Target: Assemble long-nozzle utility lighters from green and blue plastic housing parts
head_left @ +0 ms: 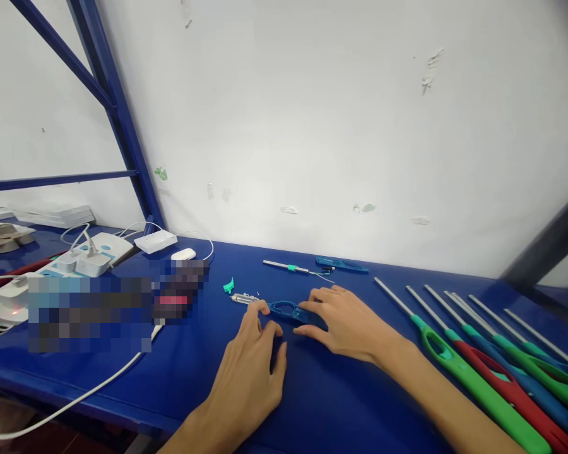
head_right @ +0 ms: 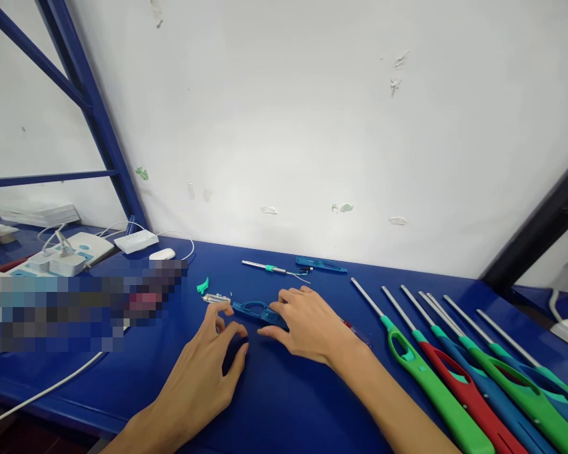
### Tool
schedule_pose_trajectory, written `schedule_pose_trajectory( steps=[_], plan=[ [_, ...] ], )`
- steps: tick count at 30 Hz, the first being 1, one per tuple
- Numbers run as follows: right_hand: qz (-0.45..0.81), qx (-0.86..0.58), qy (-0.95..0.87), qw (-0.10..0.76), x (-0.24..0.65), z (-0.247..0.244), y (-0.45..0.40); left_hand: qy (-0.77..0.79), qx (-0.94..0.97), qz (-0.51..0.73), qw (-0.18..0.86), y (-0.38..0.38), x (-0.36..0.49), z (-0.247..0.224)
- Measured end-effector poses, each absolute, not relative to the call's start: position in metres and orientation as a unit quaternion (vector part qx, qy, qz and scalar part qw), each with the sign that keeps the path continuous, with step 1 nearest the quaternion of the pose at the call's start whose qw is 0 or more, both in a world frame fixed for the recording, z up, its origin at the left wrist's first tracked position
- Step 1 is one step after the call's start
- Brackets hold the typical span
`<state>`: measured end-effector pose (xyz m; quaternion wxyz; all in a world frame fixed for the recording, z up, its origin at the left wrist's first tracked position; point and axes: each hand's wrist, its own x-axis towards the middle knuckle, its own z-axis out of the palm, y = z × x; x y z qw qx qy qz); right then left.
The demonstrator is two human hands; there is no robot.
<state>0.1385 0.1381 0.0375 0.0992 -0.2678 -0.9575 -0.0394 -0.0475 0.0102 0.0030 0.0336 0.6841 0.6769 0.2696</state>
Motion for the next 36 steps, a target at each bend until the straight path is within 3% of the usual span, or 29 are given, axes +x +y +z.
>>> schedule_pose_trajectory(
  steps=[7, 14, 22, 27, 36],
  plan=[
    [-0.076, -0.407, -0.891, 0.188, 0.155, 0.049, 0.183, 0.687, 0.687, 0.234, 0.01, 0.008, -0.046, 0.005],
    [-0.128, -0.385, -0.905, 0.13, 0.145, 0.028, 0.233, 0.693, 0.68, 0.238, 0.027, 0.009, -0.047, 0.005],
    [-0.142, -0.319, -0.933, 0.09, 0.128, 0.018, 0.215, 0.677, 0.699, 0.228, 0.029, 0.008, -0.046, 0.006],
    [-0.13, -0.3, -0.941, 0.09, 0.127, 0.02, 0.203, 0.596, 0.777, 0.203, 0.001, 0.01, -0.049, -0.002],
    [-0.113, -0.336, -0.925, 0.133, 0.138, 0.031, 0.212, 0.541, 0.814, 0.203, 0.055, 0.007, -0.046, 0.014]
  ],
)
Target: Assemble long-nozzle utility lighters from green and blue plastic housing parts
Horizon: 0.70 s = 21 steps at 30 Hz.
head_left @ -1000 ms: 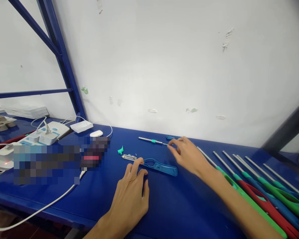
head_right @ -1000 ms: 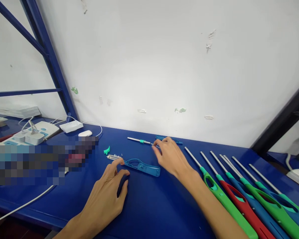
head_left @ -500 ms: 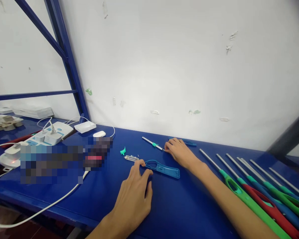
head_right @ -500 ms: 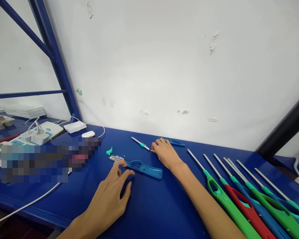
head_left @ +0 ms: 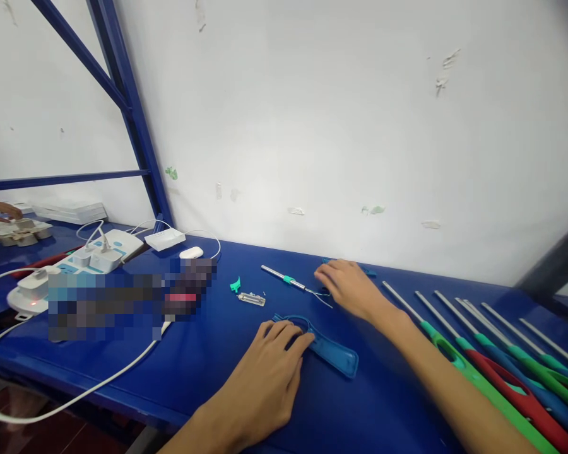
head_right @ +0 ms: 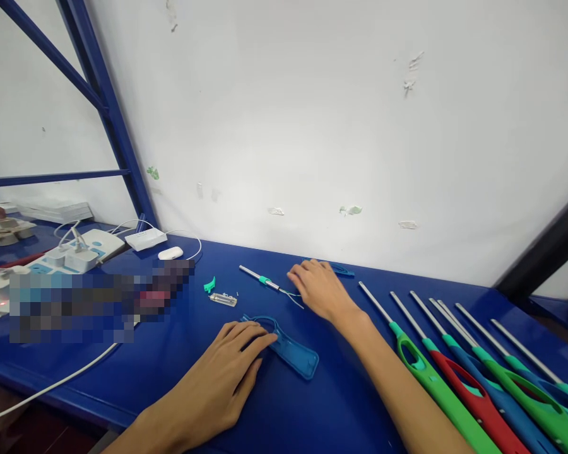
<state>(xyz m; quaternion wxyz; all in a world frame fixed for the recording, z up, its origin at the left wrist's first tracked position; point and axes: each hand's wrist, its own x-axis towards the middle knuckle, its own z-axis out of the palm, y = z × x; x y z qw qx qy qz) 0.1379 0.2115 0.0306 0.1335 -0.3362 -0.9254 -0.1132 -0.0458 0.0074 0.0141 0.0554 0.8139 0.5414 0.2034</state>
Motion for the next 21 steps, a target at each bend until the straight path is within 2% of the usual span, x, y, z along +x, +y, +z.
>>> schedule_pose_trajectory(
  steps=[7, 16, 21],
  plan=[
    [-0.116, -0.464, -0.866, 0.145, 0.18, 0.011, 0.252, 0.505, 0.836, 0.204, 0.069, 0.006, -0.046, 0.017],
    [-0.076, -0.473, -0.87, 0.119, 0.188, -0.001, 0.27, 0.504, 0.836, 0.209, 0.062, 0.007, -0.047, 0.014],
    [-0.065, -0.462, -0.873, 0.143, 0.186, 0.0, 0.265, 0.498, 0.833, 0.232, 0.068, 0.007, -0.046, 0.013]
  ],
)
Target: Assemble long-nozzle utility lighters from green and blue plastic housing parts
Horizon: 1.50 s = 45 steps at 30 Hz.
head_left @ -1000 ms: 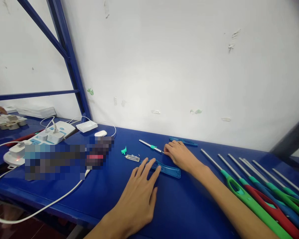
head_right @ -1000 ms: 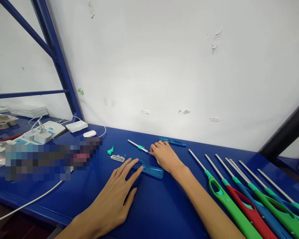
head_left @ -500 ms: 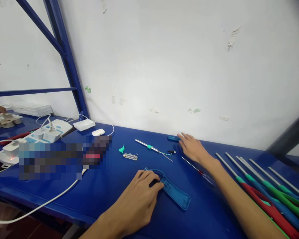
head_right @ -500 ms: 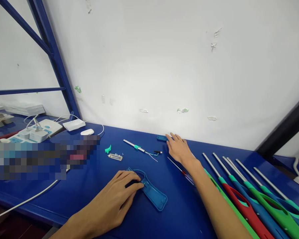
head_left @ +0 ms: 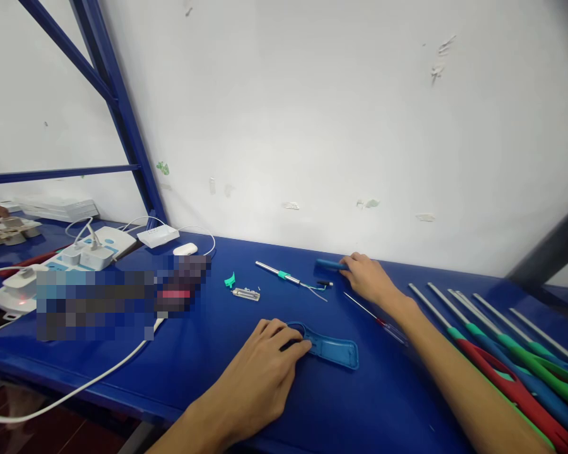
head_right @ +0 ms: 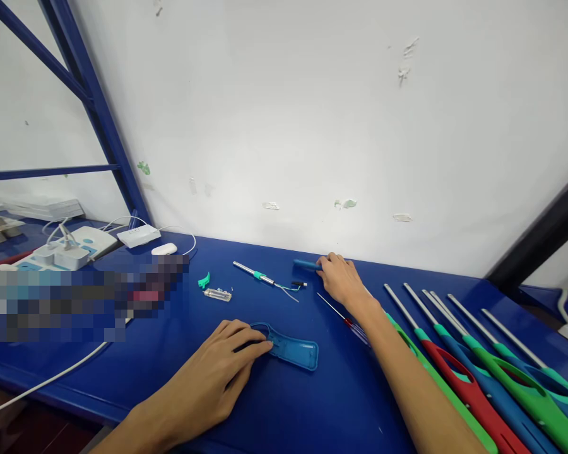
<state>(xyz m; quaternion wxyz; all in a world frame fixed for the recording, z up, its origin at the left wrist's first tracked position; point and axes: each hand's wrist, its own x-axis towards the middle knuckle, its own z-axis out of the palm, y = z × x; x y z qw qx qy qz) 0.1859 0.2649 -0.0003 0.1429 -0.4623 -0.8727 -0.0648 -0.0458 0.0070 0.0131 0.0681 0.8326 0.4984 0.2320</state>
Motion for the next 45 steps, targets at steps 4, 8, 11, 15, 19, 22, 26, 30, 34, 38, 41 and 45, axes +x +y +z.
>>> schedule_pose_trajectory(
  steps=[4, 8, 11, 15, 19, 22, 26, 30, 34, 38, 41, 45],
  plan=[
    [-0.042, -0.438, -0.871, 0.216, 0.184, 0.017, 0.255, 0.477, 0.782, 0.397, 0.052, 0.01, -0.055, 0.012],
    [0.008, -0.383, -0.861, 0.334, 0.171, 0.044, 0.229, 0.53, 0.671, 0.514, 0.066, 0.012, -0.076, 0.022],
    [0.089, -0.309, -0.864, 0.387, 0.151, 0.057, 0.195, 0.581, 0.595, 0.538, 0.134, 0.012, -0.087, 0.032],
    [0.222, -0.201, -0.885, 0.356, 0.123, 0.057, 0.15, 0.559, 0.514, 0.564, 0.324, 0.013, -0.085, 0.035],
    [0.306, -0.134, -0.892, 0.305, 0.107, 0.05, 0.123, 0.51, 0.447, 0.579, 0.453, 0.014, -0.08, 0.033],
    [0.352, -0.109, -0.883, 0.291, 0.102, 0.049, 0.112, 0.509, 0.434, 0.582, 0.462, 0.015, -0.081, 0.032],
    [0.422, -0.092, -0.858, 0.277, 0.101, 0.05, 0.108, 0.475, 0.415, 0.578, 0.517, 0.015, -0.083, 0.033],
    [0.474, -0.12, -0.827, 0.277, 0.103, 0.048, 0.115, 0.468, 0.405, 0.584, 0.526, 0.015, -0.082, 0.034],
    [0.436, -0.224, -0.829, 0.27, 0.109, 0.049, 0.127, 0.491, 0.423, 0.583, 0.49, 0.012, -0.084, 0.037],
    [0.392, -0.267, -0.864, 0.169, 0.117, 0.054, 0.131, 0.534, 0.454, 0.555, 0.447, 0.011, -0.092, 0.039],
    [0.385, -0.256, -0.882, 0.087, 0.122, 0.054, 0.132, 0.56, 0.456, 0.536, 0.437, 0.012, -0.101, 0.04],
    [0.39, -0.236, -0.89, 0.007, 0.131, 0.054, 0.138, 0.584, 0.448, 0.516, 0.438, 0.017, -0.113, 0.037]
  ],
)
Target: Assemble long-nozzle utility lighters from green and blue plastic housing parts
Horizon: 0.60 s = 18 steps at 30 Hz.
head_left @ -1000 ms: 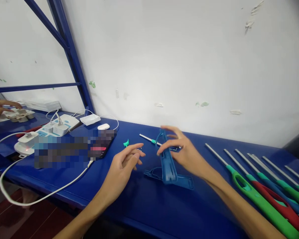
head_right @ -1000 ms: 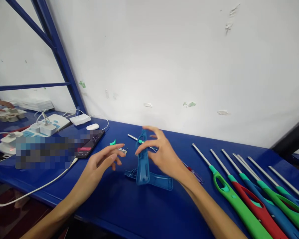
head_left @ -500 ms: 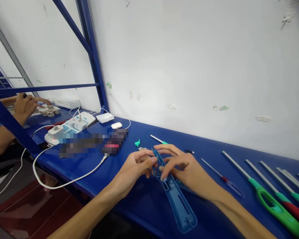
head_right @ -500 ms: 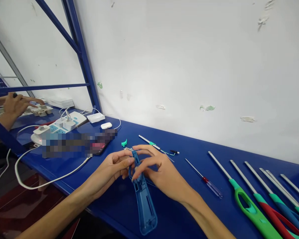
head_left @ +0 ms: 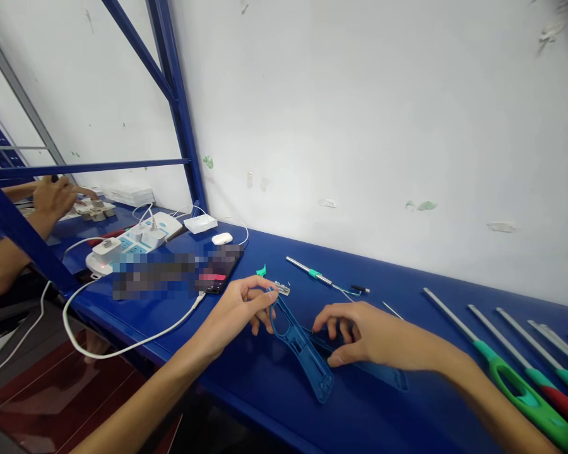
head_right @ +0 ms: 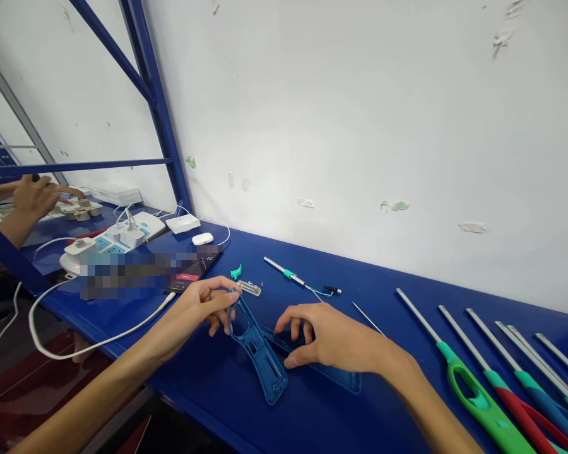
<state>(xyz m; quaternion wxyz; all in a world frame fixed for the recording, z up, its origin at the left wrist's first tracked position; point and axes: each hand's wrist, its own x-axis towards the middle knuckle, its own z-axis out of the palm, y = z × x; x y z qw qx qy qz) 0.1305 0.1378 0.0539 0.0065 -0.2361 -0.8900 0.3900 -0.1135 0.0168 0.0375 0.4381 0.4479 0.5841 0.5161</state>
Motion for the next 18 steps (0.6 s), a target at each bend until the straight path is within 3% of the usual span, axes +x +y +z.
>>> schedule_pose_trajectory(
  steps=[5, 11, 18],
  plan=[
    [0.346, -0.257, -0.902, 0.002, 0.142, 0.063, 0.153, 0.596, 0.452, 0.49, 0.447, 0.021, -0.117, 0.033],
    [0.158, -0.365, -0.903, 0.161, 0.15, 0.043, 0.187, 0.598, 0.471, 0.442, 0.474, 0.019, -0.111, 0.03],
    [0.022, -0.34, -0.921, 0.19, 0.153, 0.005, 0.203, 0.584, 0.477, 0.415, 0.508, 0.016, -0.106, 0.035]
  ],
)
